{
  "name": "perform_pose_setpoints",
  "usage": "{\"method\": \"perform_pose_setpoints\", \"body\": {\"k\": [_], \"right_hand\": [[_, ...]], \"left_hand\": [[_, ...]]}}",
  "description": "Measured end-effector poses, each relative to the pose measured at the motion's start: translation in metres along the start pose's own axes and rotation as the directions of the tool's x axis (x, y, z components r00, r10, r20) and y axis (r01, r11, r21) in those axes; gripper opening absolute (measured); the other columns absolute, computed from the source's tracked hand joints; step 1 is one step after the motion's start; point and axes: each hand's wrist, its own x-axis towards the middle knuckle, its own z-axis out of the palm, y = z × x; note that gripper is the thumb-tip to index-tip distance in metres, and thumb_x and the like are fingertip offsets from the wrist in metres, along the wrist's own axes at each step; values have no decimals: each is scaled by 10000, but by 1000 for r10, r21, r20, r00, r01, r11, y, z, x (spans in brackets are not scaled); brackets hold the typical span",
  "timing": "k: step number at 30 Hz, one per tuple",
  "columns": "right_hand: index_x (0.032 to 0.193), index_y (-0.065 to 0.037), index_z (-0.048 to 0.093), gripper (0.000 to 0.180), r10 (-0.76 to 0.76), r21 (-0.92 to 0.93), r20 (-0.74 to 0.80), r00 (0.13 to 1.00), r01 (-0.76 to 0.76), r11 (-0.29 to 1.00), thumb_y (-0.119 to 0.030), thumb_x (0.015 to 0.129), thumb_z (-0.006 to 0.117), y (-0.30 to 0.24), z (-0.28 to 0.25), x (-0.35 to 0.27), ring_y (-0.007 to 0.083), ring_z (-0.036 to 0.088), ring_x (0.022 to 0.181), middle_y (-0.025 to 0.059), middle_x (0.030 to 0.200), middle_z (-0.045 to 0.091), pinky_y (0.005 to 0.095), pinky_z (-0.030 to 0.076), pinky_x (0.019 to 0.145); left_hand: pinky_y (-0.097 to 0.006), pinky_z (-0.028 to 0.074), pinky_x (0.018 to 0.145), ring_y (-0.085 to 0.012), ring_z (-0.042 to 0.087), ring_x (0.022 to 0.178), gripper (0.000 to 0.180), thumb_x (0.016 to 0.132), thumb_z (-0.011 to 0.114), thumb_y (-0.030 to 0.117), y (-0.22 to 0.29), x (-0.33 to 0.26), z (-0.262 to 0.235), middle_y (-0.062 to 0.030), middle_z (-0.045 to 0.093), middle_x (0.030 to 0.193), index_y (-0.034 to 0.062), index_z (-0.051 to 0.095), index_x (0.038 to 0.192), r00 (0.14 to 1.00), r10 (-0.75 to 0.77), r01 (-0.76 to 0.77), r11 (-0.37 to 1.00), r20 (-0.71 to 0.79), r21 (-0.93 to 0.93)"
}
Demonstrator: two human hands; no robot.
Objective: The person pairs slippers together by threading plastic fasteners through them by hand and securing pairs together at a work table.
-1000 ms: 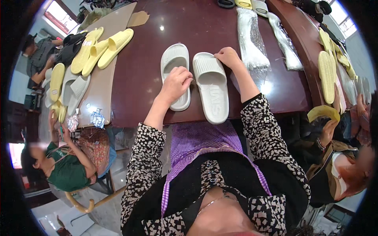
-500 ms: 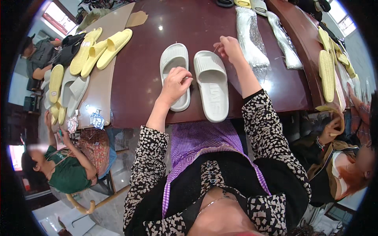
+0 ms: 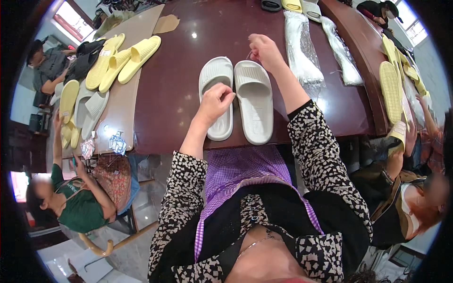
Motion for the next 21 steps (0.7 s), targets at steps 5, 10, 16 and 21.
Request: {"method": "perform_pose_setpoints", "body": {"k": [5,10,16,21], "right_hand": [[1030,-55,646,208,-351,-554,400,847,528,644,-145,878,536,20,15,20,263,633,792,147,926,649,368,504,727],[1019,-92,653,211,-142,-744,604,784,618,252,-127,837,552,25,24,25,336,612,883,161,965,637,410,489,792],[919,-51,631,142,-220,-787,534,816,575,224,-136,848,543,22,4,18,332,592,896,141,889,612,413,480,803],[909,-54,641,151,-436,-797,343,832,504,334,-143,856,531,3,-3,-8,329,596,910,147,886,614,417,482,801]], "left_hand": [[-363,468,646,-284,583,719,99,770,642,79,3,1,5,-122,586,767,4,578,783,996,83,-83,996,-42,19],[-368,468,647,-290,581,725,99,767,640,79,0,-3,5,-121,583,771,7,572,770,994,94,-94,996,-48,9],[-338,479,643,-240,594,720,95,779,614,44,2,-4,6,-114,604,836,5,595,863,982,129,-135,990,-135,-35],[-295,493,643,-178,608,726,188,796,570,7,27,12,-5,-111,627,937,2,601,981,912,141,-168,985,-385,-38]]}}
